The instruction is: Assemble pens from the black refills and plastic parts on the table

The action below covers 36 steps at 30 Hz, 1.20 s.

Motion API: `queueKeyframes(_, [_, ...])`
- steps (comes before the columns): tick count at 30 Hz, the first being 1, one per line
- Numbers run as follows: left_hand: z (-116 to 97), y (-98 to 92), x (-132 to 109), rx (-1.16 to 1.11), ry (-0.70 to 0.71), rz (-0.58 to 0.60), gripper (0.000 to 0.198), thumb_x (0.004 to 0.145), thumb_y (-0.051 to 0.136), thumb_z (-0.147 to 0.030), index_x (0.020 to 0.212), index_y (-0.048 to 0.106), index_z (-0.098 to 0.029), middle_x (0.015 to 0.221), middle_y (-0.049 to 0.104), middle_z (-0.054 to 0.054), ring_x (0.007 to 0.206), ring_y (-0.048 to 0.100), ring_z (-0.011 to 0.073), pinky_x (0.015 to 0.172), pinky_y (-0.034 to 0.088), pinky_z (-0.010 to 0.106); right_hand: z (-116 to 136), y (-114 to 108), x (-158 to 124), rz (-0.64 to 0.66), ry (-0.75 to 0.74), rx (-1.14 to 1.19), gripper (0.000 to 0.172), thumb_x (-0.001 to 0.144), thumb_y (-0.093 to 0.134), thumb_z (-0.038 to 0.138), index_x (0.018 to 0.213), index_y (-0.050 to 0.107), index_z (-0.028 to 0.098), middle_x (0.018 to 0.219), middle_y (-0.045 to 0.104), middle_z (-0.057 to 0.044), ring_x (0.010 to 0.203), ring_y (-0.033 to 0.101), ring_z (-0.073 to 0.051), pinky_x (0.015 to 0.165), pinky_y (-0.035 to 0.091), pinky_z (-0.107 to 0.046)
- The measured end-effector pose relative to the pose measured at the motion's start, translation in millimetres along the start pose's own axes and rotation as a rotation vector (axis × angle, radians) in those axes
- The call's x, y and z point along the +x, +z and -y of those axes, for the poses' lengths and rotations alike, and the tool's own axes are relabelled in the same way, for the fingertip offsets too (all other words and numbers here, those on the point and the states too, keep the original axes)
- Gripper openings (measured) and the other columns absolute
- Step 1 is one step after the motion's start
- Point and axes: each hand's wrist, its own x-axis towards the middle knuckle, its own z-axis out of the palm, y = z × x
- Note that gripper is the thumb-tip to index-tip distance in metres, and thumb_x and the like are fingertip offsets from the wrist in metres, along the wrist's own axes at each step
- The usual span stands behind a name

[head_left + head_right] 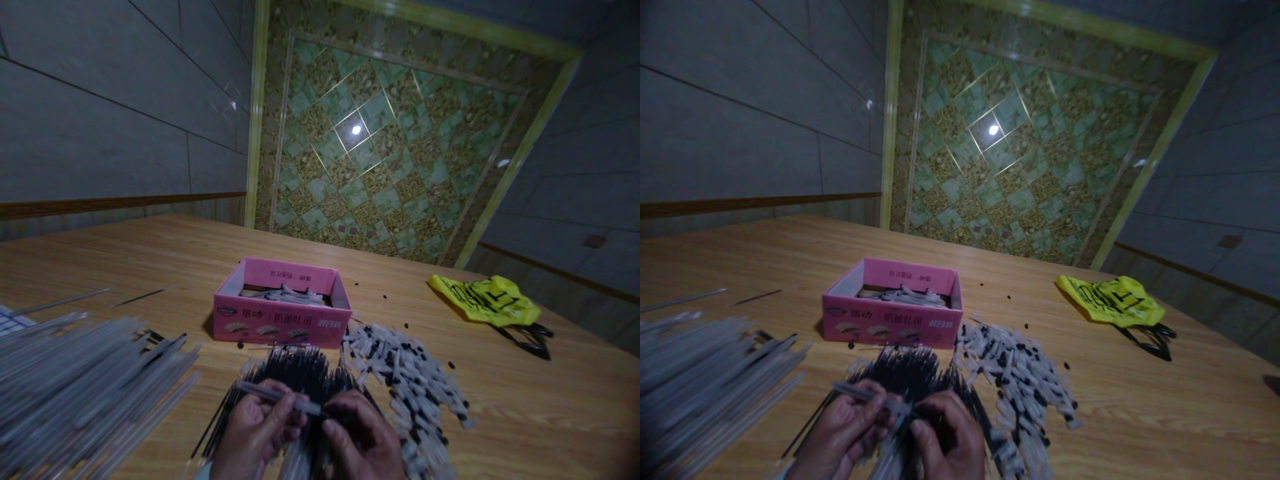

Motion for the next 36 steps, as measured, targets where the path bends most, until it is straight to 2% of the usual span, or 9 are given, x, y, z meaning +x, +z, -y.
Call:
queueKeyframes(6, [0.1, -0.7, -0.8, 0.024, 0.004, 0.000, 0.031, 0.056, 0.078, -0.028, 0.071, 0.054, -0.015, 0.064, 0.069, 0.003, 0.055, 0.061, 0.0133, 0.050, 0.047, 0.022, -2.2, 5.1, -2.1, -0.073, 0.012, 0.047, 0.006, 0.071, 0.064, 0.026, 0.072, 0.066, 0.020, 0.068, 0.060, -0.003, 0.064, 0.057, -0.018, 0.057, 0.043, -0.024])
queueKeyframes(12, [0.6, -0.8, -1.8, 0.073, 0.026, 0.032, 0.029, 0.059, 0.076, -0.031, 0.069, 0.054, -0.016, 0.062, 0.068, 0.003, 0.056, 0.061, 0.0137, 0.050, 0.046, 0.022, 3.8, 4.7, -2.4, -0.106, 0.103, 0.040, 0.010, 0.070, 0.066, 0.030, 0.070, 0.067, 0.021, 0.066, 0.061, -0.003, 0.063, 0.057, -0.017, 0.058, 0.043, -0.023])
queueKeyframes(18, [1.8, -1.9, 0.2, 0.110, 0.063, 0.083, 0.027, 0.058, 0.078, -0.029, 0.067, 0.056, -0.015, 0.065, 0.070, 0.005, 0.056, 0.061, 0.0134, 0.050, 0.046, 0.022, -3.0, 5.8, -6.1, -0.137, 0.212, 0.024, 0.026, 0.067, 0.067, 0.044, 0.064, 0.066, 0.018, 0.059, 0.060, -0.003, 0.057, 0.054, -0.017, 0.052, 0.042, -0.023])
queueKeyframes(22, [1.1, -0.8, -0.9, 0.112, 0.071, 0.093, 0.028, 0.054, 0.079, -0.029, 0.065, 0.058, -0.015, 0.067, 0.071, 0.006, 0.056, 0.062, 0.0148, 0.051, 0.047, 0.023, -6.6, 6.9, -7.4, -0.062, 0.287, 0.005, 0.045, 0.077, 0.054, 0.052, 0.050, 0.053, 0.016, 0.045, 0.047, 0.002, 0.045, 0.042, -0.011, 0.043, 0.031, -0.020])
queueKeyframes(24, [0.8, -0.7, -1.5, 0.098, 0.067, 0.067, 0.028, 0.055, 0.079, -0.029, 0.066, 0.057, -0.015, 0.064, 0.070, 0.005, 0.055, 0.062, 0.0144, 0.051, 0.047, 0.023, -6.4, 8.1, -7.7, -0.039, 0.261, 0.007, 0.043, 0.079, 0.052, 0.053, 0.055, 0.055, 0.016, 0.048, 0.045, 0.003, 0.046, 0.040, -0.011, 0.044, 0.030, -0.021])
queueKeyframes(28, [0.9, -1.1, -0.5, 0.098, 0.068, 0.019, 0.029, 0.056, 0.078, -0.031, 0.067, 0.057, -0.016, 0.060, 0.069, 0.004, 0.055, 0.061, 0.0143, 0.050, 0.047, 0.022, -5.3, 10.0, -8.8, -0.065, 0.158, 0.005, 0.031, 0.072, 0.060, 0.049, 0.079, 0.060, 0.019, 0.058, 0.051, 0.001, 0.051, 0.045, -0.013, 0.046, 0.033, -0.021])
queueKeyframes(30, [1.6, -1.2, 0.1, 0.121, 0.064, 0.045, 0.028, 0.056, 0.078, -0.032, 0.066, 0.057, -0.015, 0.060, 0.069, 0.005, 0.054, 0.061, 0.0144, 0.049, 0.046, 0.022, -5.5, 9.4, -9.4, -0.048, 0.133, -0.051, 0.030, 0.076, 0.057, 0.048, 0.068, 0.057, 0.019, 0.054, 0.048, 0.002, 0.051, 0.042, -0.013, 0.046, 0.032, -0.021])
queueKeyframes(33, [2.9, -1.6, 0.2, 0.140, 0.068, 0.062, 0.028, 0.057, 0.078, -0.032, 0.066, 0.057, -0.015, 0.062, 0.070, 0.006, 0.054, 0.061, 0.0147, 0.048, 0.046, 0.022, -5.7, 7.4, -9.3, 0.014, 0.119, -0.137, 0.040, 0.084, 0.045, 0.047, 0.056, 0.051, 0.018, 0.050, 0.041, 0.003, 0.048, 0.037, -0.011, 0.045, 0.029, -0.021])
queueKeyframes(36, [3.8, -2.8, 0.5, 0.131, 0.076, 0.038, 0.028, 0.058, 0.077, -0.032, 0.068, 0.056, -0.015, 0.063, 0.070, 0.005, 0.054, 0.061, 0.0142, 0.049, 0.046, 0.022, -5.0, 6.9, -9.1, 0.006, 0.083, -0.159, 0.031, 0.080, 0.051, 0.047, 0.071, 0.058, 0.018, 0.056, 0.050, 0.001, 0.052, 0.044, -0.013, 0.049, 0.033, -0.021])
